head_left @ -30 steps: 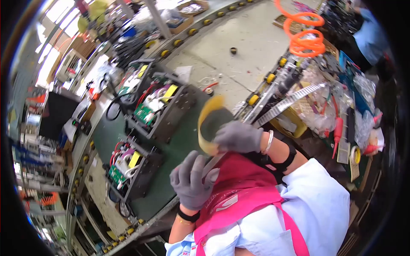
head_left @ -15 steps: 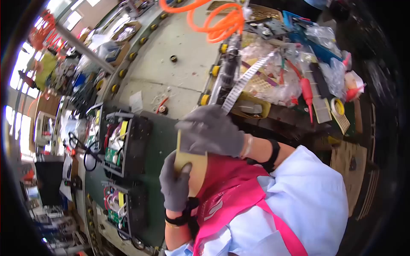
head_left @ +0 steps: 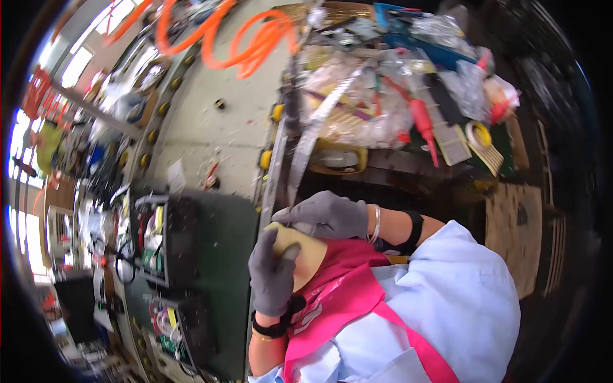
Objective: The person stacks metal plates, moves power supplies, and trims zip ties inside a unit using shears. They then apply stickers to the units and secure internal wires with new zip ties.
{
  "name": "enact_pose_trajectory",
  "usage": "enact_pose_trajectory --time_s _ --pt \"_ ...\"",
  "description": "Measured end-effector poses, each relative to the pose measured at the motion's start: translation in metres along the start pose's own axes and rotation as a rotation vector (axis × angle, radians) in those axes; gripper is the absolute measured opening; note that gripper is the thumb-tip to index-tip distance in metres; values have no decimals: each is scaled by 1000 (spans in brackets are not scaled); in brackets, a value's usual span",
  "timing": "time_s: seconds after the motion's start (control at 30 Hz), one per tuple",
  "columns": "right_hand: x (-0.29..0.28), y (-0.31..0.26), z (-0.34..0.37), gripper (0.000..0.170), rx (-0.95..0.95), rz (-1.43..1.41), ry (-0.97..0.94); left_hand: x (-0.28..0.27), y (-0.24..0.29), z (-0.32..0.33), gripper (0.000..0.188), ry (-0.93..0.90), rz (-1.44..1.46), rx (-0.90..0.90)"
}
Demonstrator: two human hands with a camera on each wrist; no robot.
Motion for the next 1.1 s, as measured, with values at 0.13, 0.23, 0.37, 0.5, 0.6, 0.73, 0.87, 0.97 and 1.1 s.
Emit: enact_pose_trajectory --time_s 0.13,0.23,0.37,0.5,0.6,0.73,0.87,0.97,1.1 --pt "-37 -4 38 44 96 82 148 43 10 -18 37 -128 -49 191" --pt "-67 7 73 34 307 -60 301 80 20 -26 35 -268 0 240" --pt "-96 11 122 25 274 30 465 127 34 -29 33 -409 34 346" --pt "-109 43 185 19 834 -614 506 152 36 -26 31 -426 3 404" --pt "-187 50 255 31 528 -379 928 141 18 -29 28 -345 71 230" --pt "-298 5 373 69 413 680 1306 127 12 -30 27 -271 76 219" --pt "-364 45 488 80 771 761 1700 127 3 -19 26 -266 69 184" --pt "-384 87 532 77 1096 804 1727 126 -7 -14 26 -259 77 183" --pt "-394 124 562 76 1306 846 1588 121 0 -13 26 -252 3 142"
Point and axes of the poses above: each hand's wrist, its own z-axis away from the middle knuckle, its own x-axis out of the palm, y = z × x, the point moved 8 cm from there along -z, towards the middle knuckle, and after that the axes turned 15 degrees about x, right-handed, at the moved point
